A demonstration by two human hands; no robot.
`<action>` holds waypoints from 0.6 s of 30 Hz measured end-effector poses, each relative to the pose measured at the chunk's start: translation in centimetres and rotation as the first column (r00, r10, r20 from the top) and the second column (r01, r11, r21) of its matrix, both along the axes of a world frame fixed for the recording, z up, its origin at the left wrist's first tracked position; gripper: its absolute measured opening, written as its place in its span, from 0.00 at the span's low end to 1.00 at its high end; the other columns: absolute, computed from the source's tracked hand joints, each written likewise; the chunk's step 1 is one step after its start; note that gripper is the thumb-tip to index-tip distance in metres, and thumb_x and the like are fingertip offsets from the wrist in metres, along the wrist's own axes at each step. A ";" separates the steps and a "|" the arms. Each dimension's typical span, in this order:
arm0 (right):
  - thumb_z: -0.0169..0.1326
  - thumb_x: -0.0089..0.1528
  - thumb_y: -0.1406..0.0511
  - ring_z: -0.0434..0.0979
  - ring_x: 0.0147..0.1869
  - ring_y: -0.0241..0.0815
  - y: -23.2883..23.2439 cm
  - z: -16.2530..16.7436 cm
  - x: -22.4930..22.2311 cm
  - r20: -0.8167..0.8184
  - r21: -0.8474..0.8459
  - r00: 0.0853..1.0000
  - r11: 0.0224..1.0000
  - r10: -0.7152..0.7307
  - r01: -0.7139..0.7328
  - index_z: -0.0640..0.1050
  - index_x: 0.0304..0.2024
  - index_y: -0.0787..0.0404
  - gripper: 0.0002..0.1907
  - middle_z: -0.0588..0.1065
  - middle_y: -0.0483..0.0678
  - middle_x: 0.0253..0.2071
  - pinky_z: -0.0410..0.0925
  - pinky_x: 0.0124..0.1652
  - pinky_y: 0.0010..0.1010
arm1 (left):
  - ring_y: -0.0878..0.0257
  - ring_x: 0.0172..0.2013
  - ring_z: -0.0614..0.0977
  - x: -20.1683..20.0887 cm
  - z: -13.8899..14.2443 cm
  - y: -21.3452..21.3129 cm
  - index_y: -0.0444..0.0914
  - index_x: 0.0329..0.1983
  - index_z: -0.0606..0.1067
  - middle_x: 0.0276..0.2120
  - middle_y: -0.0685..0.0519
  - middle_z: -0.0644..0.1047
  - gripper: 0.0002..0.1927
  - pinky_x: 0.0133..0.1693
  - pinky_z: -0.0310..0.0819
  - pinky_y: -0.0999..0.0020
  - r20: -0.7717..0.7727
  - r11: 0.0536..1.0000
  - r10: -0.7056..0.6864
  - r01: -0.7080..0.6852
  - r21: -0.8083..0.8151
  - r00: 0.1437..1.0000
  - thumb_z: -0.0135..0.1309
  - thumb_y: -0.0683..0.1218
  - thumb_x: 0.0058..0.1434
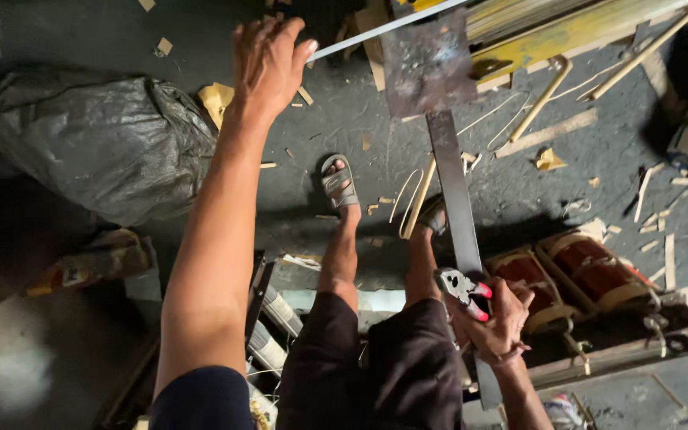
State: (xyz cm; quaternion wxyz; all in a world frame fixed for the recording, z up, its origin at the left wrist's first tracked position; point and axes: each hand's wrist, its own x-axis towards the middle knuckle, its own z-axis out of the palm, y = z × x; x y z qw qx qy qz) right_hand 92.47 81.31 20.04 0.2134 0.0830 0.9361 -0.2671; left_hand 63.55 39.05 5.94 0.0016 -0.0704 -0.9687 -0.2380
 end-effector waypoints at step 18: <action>0.70 0.41 0.57 0.68 0.51 0.55 -5.9 -4.7 2.9 -0.024 -0.043 0.974 0.973 -0.226 0.225 0.74 0.40 0.61 0.29 0.73 0.55 0.42 0.66 0.47 0.44 | 0.41 0.27 0.78 0.0 3.7 0.0 0.35 0.32 0.77 0.23 0.41 0.76 0.17 0.31 0.68 0.48 0.221 0.967 -0.071 0.013 0.256 0.973 0.56 0.51 0.73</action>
